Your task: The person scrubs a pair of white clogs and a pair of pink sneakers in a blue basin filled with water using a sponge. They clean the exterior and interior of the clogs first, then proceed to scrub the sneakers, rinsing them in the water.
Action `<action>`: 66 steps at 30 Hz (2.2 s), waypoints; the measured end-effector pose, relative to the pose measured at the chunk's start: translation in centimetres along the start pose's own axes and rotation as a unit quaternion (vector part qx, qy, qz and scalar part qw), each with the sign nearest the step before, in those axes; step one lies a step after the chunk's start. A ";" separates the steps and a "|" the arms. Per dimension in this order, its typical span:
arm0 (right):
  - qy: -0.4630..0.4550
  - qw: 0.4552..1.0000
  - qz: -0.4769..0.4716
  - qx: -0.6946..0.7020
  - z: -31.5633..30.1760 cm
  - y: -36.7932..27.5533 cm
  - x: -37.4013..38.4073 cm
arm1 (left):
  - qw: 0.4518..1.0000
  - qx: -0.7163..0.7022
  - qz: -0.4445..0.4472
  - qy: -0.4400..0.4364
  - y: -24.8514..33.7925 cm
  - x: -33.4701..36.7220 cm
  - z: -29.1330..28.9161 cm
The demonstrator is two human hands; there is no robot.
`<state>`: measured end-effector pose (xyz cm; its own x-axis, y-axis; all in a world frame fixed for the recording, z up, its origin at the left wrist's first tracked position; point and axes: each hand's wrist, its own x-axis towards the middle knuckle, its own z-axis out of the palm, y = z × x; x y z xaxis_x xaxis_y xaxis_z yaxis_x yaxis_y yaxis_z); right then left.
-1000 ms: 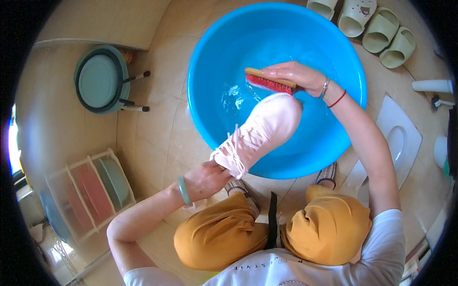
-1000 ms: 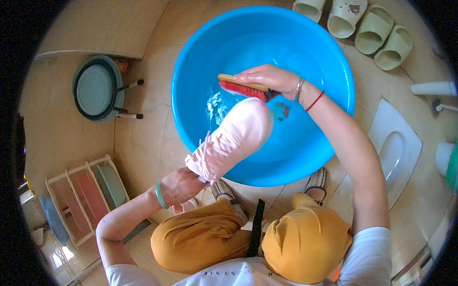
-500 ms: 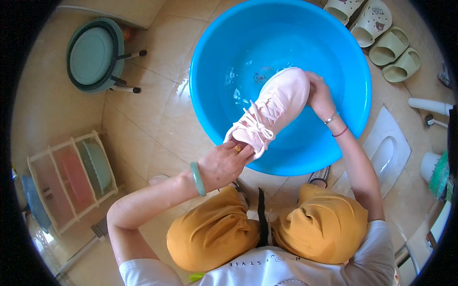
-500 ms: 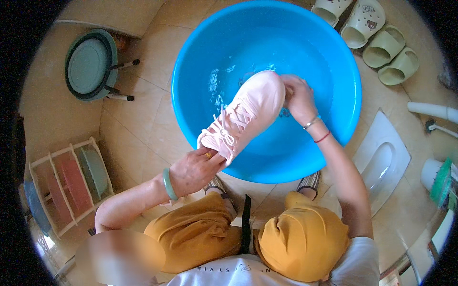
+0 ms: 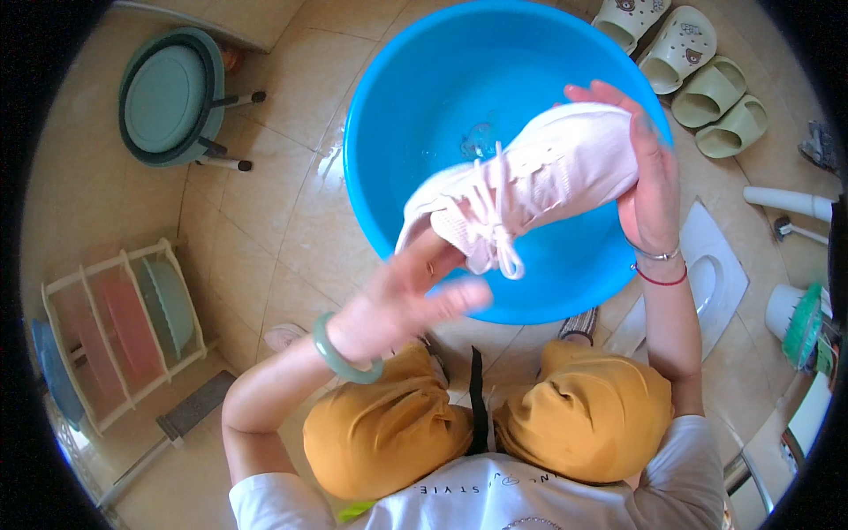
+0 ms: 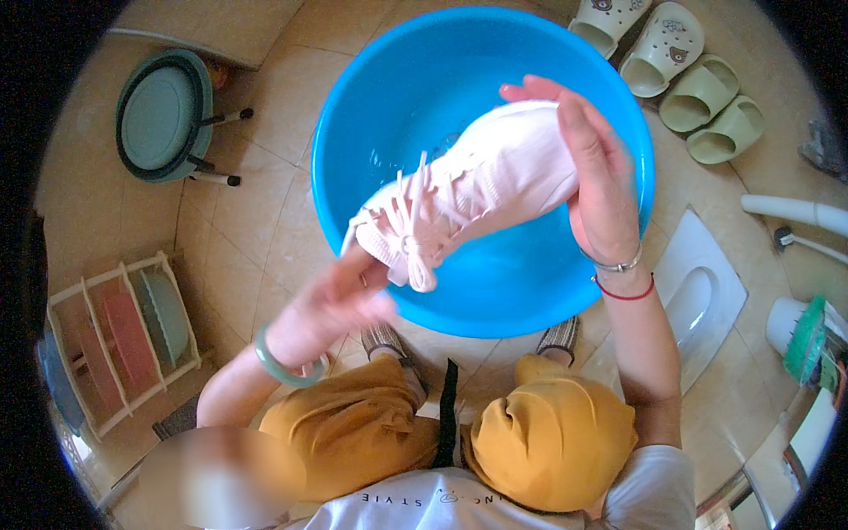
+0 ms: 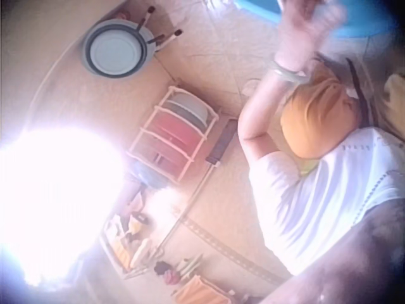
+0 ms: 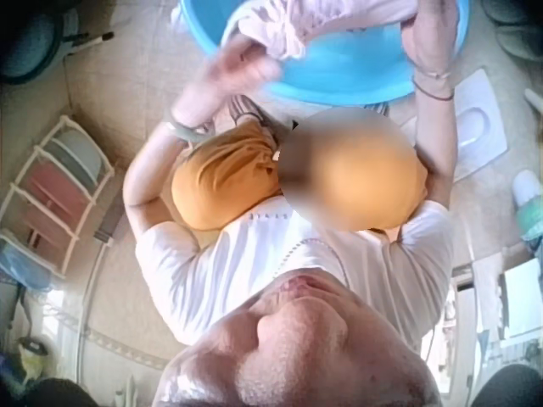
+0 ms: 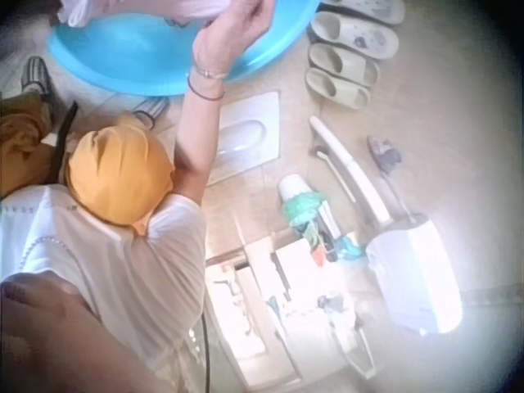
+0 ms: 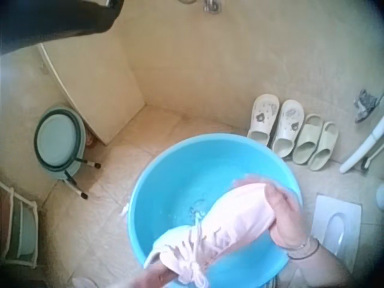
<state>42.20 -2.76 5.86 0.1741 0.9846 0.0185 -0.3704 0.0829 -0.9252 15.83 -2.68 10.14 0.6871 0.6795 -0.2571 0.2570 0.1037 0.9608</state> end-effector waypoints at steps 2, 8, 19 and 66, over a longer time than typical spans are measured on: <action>0.012 1.000 -0.011 -0.013 -0.5 0.1 0.8 | 0.933 -0.330 -0.141 0.029 0.3 1.5 -0.9; 0.000 1.000 0.023 0.008 4.2 -1.5 2.1 | 0.950 -0.272 -0.057 0.142 4.0 -0.2 -3.5; -0.181 0.925 -0.068 -0.328 24.0 11.2 8.9 | 0.796 -0.423 -0.074 0.425 -3.3 -13.5 -11.2; -0.374 0.766 0.518 0.073 32.4 24.5 -8.5 | 0.481 -0.494 -0.056 0.722 -24.1 -31.2 -7.2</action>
<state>2.04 -4.13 -4.66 -0.8337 0.3416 -0.4339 -0.0637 -0.8400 -0.5388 -16.63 -21.14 -4.24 -0.6659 0.3518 -0.6579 -0.7007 0.0077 0.7134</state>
